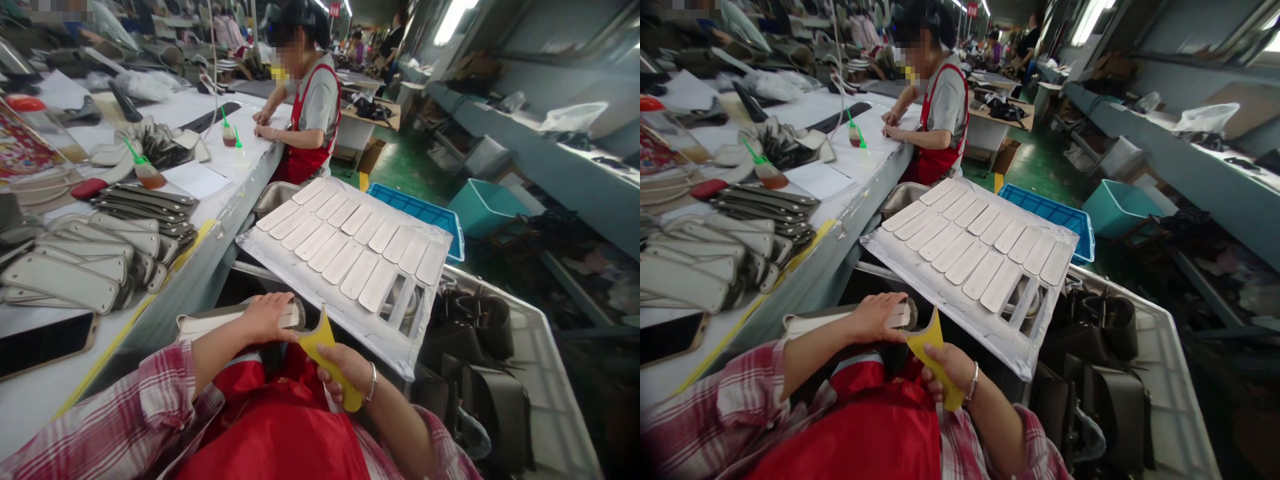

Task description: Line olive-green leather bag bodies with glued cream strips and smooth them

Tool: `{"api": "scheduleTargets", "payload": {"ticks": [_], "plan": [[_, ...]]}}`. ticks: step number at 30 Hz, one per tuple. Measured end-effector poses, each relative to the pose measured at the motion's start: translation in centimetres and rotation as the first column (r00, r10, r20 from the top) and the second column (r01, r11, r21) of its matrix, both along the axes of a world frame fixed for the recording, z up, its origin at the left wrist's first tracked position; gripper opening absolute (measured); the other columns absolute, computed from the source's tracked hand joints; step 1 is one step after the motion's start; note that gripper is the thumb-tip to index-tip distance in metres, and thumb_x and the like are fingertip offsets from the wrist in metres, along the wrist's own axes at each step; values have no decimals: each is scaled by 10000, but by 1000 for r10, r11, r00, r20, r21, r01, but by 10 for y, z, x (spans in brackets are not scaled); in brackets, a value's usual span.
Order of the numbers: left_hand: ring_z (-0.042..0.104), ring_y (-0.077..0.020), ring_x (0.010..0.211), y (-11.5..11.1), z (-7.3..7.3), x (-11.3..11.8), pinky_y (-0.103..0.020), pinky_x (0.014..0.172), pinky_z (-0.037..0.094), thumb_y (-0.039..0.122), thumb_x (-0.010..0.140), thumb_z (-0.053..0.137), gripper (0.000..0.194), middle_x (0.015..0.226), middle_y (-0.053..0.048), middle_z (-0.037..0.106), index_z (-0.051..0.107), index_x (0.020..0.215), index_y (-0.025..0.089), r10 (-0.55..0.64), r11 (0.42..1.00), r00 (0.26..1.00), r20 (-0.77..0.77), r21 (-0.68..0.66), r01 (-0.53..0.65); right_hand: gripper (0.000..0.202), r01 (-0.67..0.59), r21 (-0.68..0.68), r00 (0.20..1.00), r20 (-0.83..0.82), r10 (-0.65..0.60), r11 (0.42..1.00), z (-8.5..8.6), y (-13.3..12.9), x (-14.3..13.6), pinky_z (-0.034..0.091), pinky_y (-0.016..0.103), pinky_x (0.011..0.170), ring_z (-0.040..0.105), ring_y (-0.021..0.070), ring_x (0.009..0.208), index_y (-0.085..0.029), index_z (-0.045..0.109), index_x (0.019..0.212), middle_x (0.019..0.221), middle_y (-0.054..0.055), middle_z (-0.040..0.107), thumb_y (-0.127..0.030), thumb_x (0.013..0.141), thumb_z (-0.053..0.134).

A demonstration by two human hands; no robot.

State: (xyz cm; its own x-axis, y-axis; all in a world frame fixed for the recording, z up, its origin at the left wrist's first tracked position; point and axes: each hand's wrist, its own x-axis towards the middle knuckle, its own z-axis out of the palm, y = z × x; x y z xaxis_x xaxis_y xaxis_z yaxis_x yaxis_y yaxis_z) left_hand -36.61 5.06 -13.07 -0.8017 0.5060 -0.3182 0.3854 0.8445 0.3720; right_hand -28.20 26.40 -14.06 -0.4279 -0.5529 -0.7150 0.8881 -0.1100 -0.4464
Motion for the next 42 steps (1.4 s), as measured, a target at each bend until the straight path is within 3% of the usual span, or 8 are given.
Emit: {"api": "scheduleTargets", "payload": {"ticks": [6,14,20,24,29,32,40,42], "plan": [[417,-303,1155,7,-4,-6,-464,943,313,682,568,590,917,1291,-116,448,318,1301,202,9,1000,1000,7,-26,-8,330,-155,71,987,-25,157,985,5,13,-28,382,207,306,389,71,323,-159,511,811,526,-32,483,-489,798,502],[403,-288,1167,10,-6,-11,-444,963,275,651,619,580,834,1293,-101,446,330,1281,208,22,1000,1000,-1,-15,-22,298,-358,193,933,33,359,914,14,20,-67,389,197,299,421,79,326,-161,513,828,495,-30,490,-459,816,496],[390,-289,1172,9,-11,-13,-441,977,242,668,628,570,845,1298,-101,440,319,1286,201,23,1000,1000,14,0,-23,327,-405,269,902,-41,430,874,13,21,-89,368,218,293,396,82,304,-176,537,814,461,-36,477,-497,758,564],[390,-293,1166,8,-12,-11,-439,966,248,666,644,559,832,1305,-108,432,316,1289,200,23,1000,1000,-1,-8,-23,338,-401,212,903,-72,423,891,6,22,-82,345,204,288,391,74,303,-174,550,808,474,-30,482,-504,739,583],[407,-294,1155,6,-11,-11,-443,941,283,661,642,559,841,1306,-114,432,308,1293,190,-24,1000,1000,-8,0,24,361,-248,228,957,-94,275,941,0,20,-53,315,191,282,404,77,322,-192,539,812,520,-30,493,-549,752,534],[406,-294,1165,7,-9,-14,-446,937,297,654,641,558,837,1317,-124,426,309,1295,195,-17,1000,1000,15,-15,17,330,-241,223,959,-96,268,945,2,15,-52,358,206,297,399,77,319,-196,516,830,511,-41,496,-515,754,549],[449,-285,1151,1,-4,-7,-423,941,337,628,682,515,737,1278,-93,480,359,1281,228,14,1000,1000,10,25,-14,387,-359,297,898,-148,414,885,40,19,-62,351,195,322,408,72,333,-150,549,784,491,-35,472,-535,747,543],[431,-246,1183,-7,-1,-6,-375,983,315,549,733,493,664,1312,-74,457,355,1293,220,-1,995,999,45,99,-4,396,-283,258,906,-245,346,924,49,27,-53,354,196,341,413,67,350,-141,576,815,514,-40,459,-530,760,530]]}}
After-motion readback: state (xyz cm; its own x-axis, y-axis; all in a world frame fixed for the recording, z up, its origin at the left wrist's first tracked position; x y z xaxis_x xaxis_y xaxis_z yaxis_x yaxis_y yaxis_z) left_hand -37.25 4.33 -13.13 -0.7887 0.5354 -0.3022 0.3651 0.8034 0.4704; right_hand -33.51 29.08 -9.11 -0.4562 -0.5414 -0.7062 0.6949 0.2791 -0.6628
